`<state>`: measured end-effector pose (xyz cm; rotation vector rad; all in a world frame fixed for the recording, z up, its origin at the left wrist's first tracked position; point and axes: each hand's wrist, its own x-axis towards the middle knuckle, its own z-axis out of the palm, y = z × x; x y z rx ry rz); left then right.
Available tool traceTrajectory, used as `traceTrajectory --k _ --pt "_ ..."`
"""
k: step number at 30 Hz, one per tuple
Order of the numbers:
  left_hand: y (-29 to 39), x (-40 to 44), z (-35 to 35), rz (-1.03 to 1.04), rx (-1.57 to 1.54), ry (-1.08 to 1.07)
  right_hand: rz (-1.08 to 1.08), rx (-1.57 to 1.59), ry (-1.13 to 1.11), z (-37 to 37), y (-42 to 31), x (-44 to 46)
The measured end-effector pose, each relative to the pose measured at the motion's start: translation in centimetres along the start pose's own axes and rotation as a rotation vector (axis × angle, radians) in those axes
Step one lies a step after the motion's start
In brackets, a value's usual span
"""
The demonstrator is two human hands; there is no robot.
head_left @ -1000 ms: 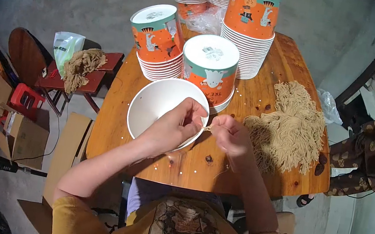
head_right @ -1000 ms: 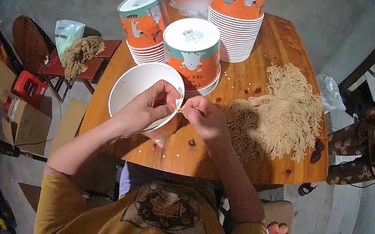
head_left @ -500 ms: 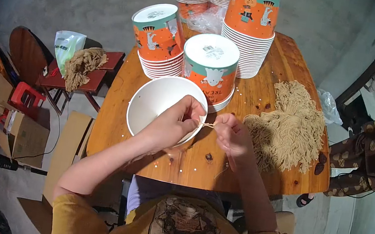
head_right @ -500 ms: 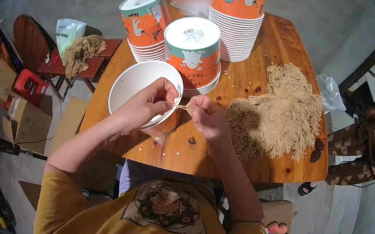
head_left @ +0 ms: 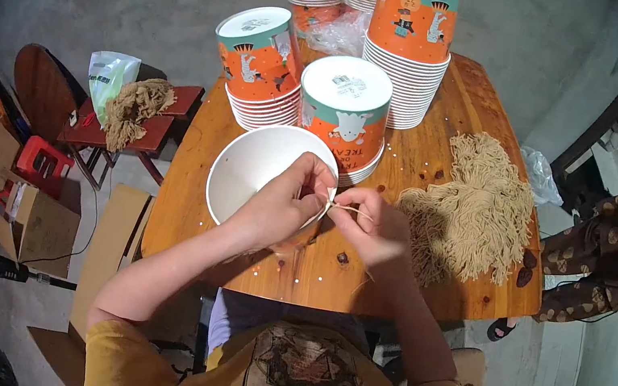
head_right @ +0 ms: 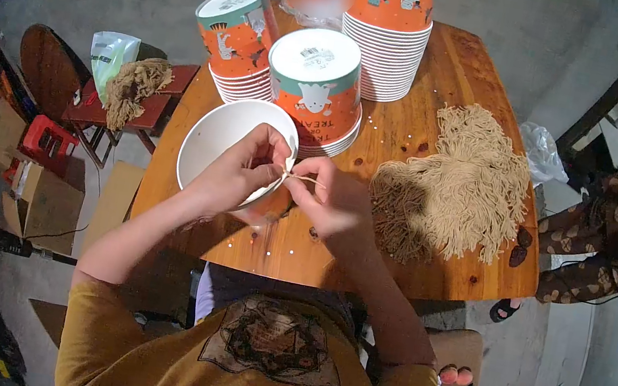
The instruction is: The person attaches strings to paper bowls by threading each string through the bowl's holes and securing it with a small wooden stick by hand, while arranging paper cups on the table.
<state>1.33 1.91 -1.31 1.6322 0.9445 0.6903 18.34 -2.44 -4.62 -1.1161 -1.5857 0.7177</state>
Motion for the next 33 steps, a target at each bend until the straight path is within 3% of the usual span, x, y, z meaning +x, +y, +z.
traceTrajectory --k 2,9,11,18,20,27,29,31,33 --pt "0.3 -0.2 0.0 0.024 0.051 0.008 0.017 -0.188 -0.042 -0.1 -0.1 -0.1" --pt "0.3 -0.6 0.9 0.187 0.238 0.060 0.016 -0.114 -0.002 0.8 0.8 -0.5" --pt "0.2 -0.7 0.8 0.205 0.272 0.070 -0.057 -0.294 0.013 0.3 -0.1 -0.5" --pt "0.4 -0.6 -0.1 0.206 0.248 0.058 -0.253 -0.212 0.099 0.4 -0.1 -0.2" --pt "0.4 -0.6 -0.1 0.184 0.239 0.043 -0.317 -0.387 0.042 0.2 0.2 -0.4" --pt "0.4 -0.7 0.2 0.134 0.289 0.036 -0.294 -0.398 0.066 0.8 1.0 -0.9" --pt "0.4 -0.7 0.1 0.151 0.307 0.058 -0.209 -0.360 0.007 0.5 1.3 -1.1" --pt "0.6 -1.0 -0.2 0.310 0.348 0.094 -0.174 -0.354 -0.063 -1.0 -0.2 -0.7" --pt "1.1 -1.9 -0.6 0.271 0.422 0.070 -0.133 -0.347 -0.131 -2.5 -0.6 -0.3"
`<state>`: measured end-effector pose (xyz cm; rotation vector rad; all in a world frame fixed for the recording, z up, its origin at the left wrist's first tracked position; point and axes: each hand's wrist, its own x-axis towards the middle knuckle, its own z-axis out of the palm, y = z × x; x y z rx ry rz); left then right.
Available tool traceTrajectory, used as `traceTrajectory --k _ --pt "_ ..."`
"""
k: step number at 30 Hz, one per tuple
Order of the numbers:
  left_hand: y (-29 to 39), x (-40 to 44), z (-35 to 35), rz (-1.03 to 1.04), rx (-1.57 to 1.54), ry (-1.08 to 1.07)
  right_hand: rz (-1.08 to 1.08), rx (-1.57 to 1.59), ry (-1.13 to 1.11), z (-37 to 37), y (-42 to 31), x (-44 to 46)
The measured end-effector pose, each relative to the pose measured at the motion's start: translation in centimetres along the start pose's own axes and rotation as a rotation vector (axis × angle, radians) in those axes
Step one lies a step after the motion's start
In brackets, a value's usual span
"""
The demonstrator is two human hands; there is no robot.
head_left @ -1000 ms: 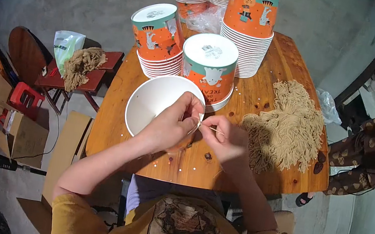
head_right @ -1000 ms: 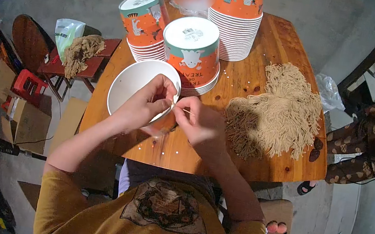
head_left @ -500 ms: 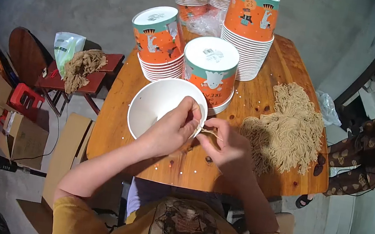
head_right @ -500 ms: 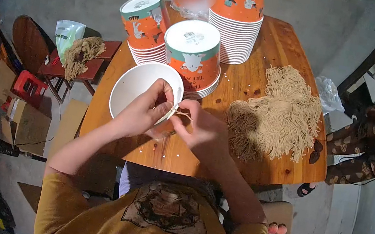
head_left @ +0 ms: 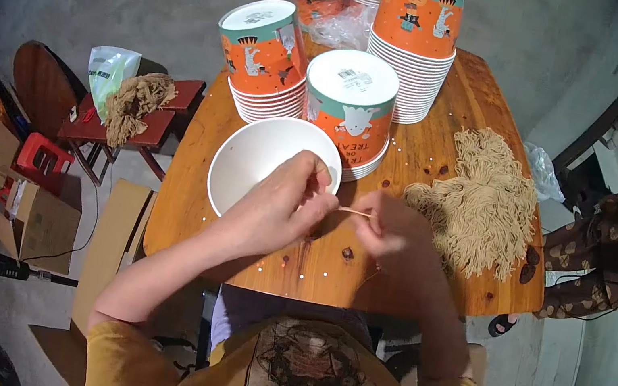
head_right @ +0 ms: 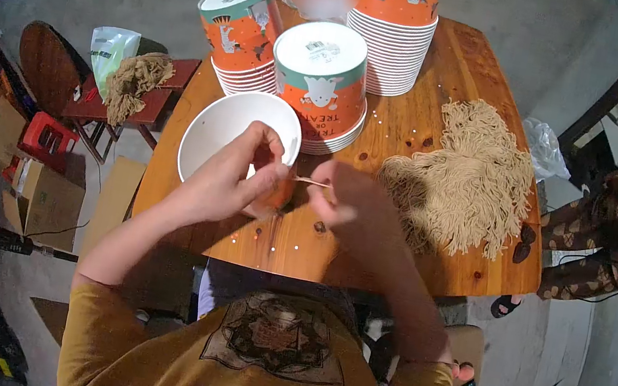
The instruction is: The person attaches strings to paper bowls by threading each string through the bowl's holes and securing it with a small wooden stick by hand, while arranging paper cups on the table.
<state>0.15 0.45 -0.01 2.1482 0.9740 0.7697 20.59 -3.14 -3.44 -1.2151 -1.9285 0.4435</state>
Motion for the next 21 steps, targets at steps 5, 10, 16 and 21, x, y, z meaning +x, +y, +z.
traceTrajectory --k 5,10,16,21 --pt "0.4 -2.4 -1.0 -0.032 0.300 -0.177 0.000 -0.021 -0.109 -3.0 -0.2 1.7" --pt "0.7 -4.1 -2.0 0.140 0.455 -0.096 -0.212 0.079 -0.060 -1.2 -1.0 3.3" --pt "-0.2 -4.6 -2.2 0.161 0.330 -0.027 -0.121 0.030 -0.035 2.1 -1.9 3.6" --pt "0.1 -3.7 0.9 -0.080 0.080 0.235 -0.175 0.036 0.039 3.3 -2.2 3.4"
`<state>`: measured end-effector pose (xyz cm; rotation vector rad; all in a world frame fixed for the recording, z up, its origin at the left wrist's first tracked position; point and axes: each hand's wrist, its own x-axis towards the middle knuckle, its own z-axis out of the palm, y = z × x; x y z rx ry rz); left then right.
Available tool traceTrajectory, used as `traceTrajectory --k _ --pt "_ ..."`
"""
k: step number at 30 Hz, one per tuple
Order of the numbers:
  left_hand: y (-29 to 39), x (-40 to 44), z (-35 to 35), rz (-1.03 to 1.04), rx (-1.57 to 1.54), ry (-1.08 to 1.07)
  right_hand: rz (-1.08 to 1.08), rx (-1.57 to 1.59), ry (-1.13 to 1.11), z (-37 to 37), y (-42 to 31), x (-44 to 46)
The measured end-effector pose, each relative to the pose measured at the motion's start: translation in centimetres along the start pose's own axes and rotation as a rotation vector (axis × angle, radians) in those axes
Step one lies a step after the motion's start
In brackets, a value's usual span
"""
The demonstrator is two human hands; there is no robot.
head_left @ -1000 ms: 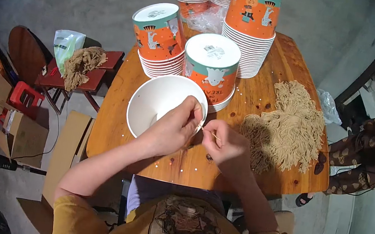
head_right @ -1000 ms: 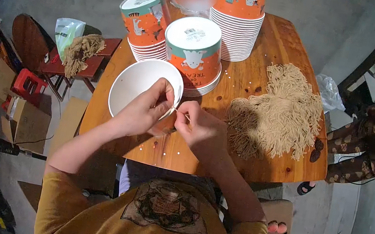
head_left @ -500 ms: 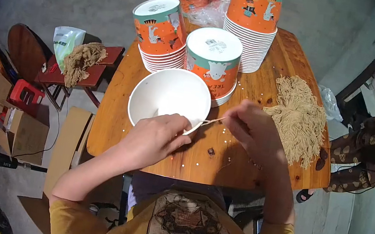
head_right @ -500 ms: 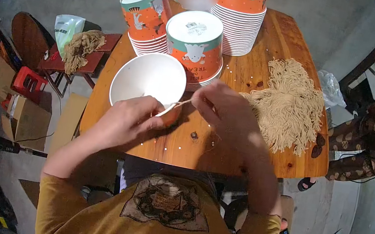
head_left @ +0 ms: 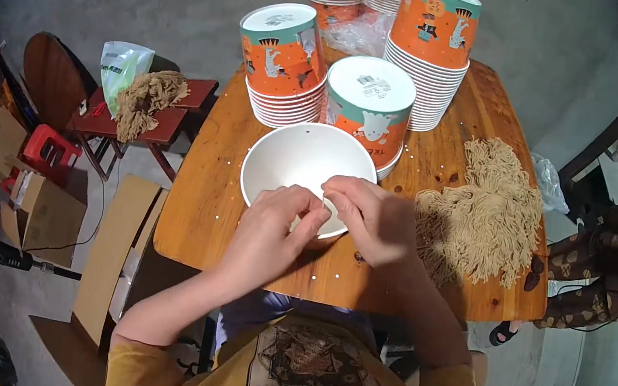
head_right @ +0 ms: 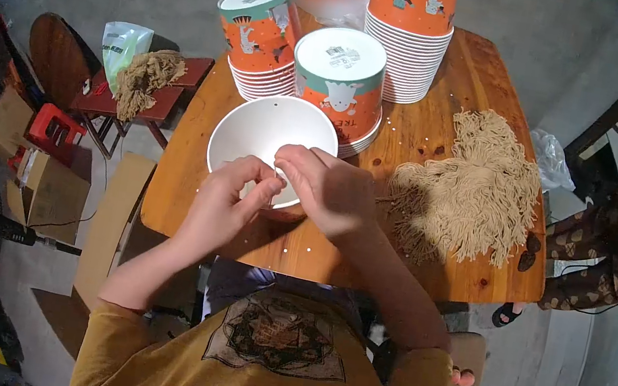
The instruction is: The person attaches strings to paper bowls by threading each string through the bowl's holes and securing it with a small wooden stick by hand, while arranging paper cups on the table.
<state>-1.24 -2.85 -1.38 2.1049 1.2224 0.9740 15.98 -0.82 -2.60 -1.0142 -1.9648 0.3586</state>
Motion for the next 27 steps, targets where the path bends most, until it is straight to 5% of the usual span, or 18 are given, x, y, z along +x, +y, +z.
traceTrajectory --k 7,12,19,21,27 --pt "-0.2 -0.5 -0.9 0.050 0.167 -0.095 0.280 -0.082 -0.089 -0.9 -1.3 0.2" --pt "-2.0 -0.3 -2.3 0.191 0.156 -0.211 0.004 -0.365 0.078 -0.1 -1.2 1.3" --pt "-1.9 -1.8 -1.9 0.219 0.040 -0.091 0.005 -0.382 0.009 0.6 -1.1 1.7" --pt "-2.1 -1.7 -1.7 0.402 0.186 -0.055 -0.078 -0.423 0.023 0.7 -0.9 1.7" --pt "-1.4 -1.6 -2.6 0.471 0.335 -0.163 0.056 -0.531 -0.092 0.5 -1.6 2.3"
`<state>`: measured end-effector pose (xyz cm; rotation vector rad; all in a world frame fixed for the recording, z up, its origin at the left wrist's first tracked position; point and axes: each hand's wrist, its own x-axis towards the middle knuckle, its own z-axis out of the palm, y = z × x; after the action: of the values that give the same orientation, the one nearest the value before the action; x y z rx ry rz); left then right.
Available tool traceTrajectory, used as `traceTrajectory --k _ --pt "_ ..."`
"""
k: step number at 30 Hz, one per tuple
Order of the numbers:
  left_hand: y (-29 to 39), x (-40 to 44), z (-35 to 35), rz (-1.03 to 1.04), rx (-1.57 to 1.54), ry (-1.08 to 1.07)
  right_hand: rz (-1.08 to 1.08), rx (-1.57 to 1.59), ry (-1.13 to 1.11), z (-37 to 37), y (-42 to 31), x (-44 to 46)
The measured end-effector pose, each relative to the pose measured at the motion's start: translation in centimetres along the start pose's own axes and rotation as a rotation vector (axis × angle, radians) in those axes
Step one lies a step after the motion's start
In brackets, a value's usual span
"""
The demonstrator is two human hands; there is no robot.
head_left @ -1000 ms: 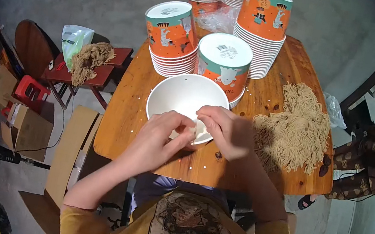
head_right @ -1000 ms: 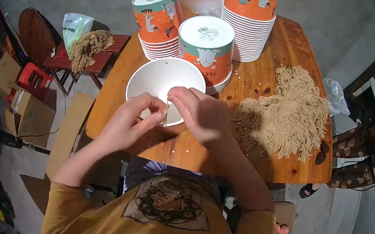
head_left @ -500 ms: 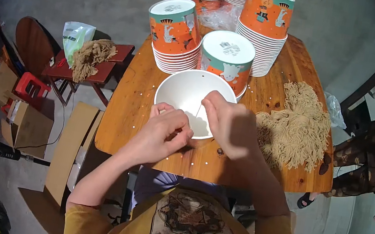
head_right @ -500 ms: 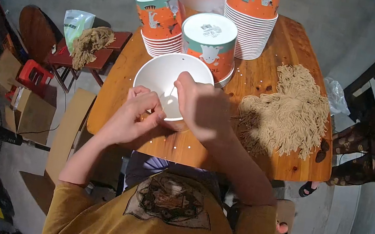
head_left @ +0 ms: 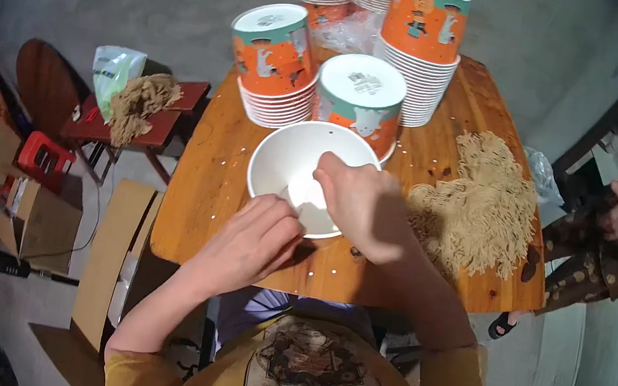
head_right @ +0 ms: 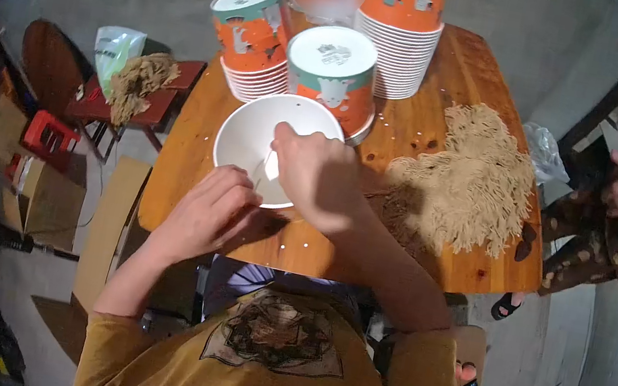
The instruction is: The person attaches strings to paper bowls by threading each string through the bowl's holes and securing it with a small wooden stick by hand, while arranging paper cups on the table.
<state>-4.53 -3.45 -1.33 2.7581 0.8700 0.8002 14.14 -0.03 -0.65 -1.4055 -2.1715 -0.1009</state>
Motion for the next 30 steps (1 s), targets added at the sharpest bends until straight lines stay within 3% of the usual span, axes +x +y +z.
traceTrajectory --k 5,8,10,11,13,15,16,21,23,25,27,28,29,30 --pt "-0.7 0.4 -1.7 0.062 0.079 -0.073 0.068 0.035 -0.136 0.3 1.4 0.6" --pt "-2.2 -0.3 -2.4 0.086 0.353 -0.147 0.406 0.849 -0.461 -2.2 2.6 1.6" --pt "-3.7 -0.6 -2.5 0.103 0.405 -0.114 0.307 1.251 -0.396 -3.4 4.8 1.4" --pt "-4.4 -0.5 -2.7 0.115 0.427 -0.101 0.433 1.316 -0.337 -3.9 5.2 1.2" --pt "-5.9 -0.5 -2.8 0.144 0.458 -0.082 0.304 1.578 -0.190 -4.1 7.9 0.1" --pt "-7.4 -0.1 -2.7 0.212 0.484 -0.055 0.417 1.890 -0.111 -3.1 10.7 -0.5" --pt "-8.2 0.1 -2.7 0.236 0.483 -0.048 0.325 2.084 -0.109 -2.7 11.7 -0.9" --pt "-10.5 0.5 -2.5 0.290 0.479 -0.049 0.270 2.374 -0.047 -2.3 13.9 -3.6" --pt "-11.7 0.5 -2.2 0.207 0.306 0.026 0.246 2.586 0.087 -2.3 13.8 -4.6" --pt "-12.5 0.9 -2.5 0.334 0.527 -0.001 0.201 2.508 0.110 -2.1 14.8 -4.4" --pt "-12.7 1.1 -3.0 0.345 0.561 -0.026 0.163 2.496 0.137 -1.9 14.2 -5.2" --pt "-12.7 1.2 -3.0 0.356 0.580 -0.059 0.324 2.329 0.289 -2.2 13.7 -5.4" --pt "-12.8 1.2 -3.2 0.340 0.579 -0.073 0.334 2.331 0.293 -2.2 13.7 -5.4" --pt "-12.8 1.4 -3.4 0.340 0.576 -0.076 0.376 2.136 0.283 -2.4 13.8 -5.2"
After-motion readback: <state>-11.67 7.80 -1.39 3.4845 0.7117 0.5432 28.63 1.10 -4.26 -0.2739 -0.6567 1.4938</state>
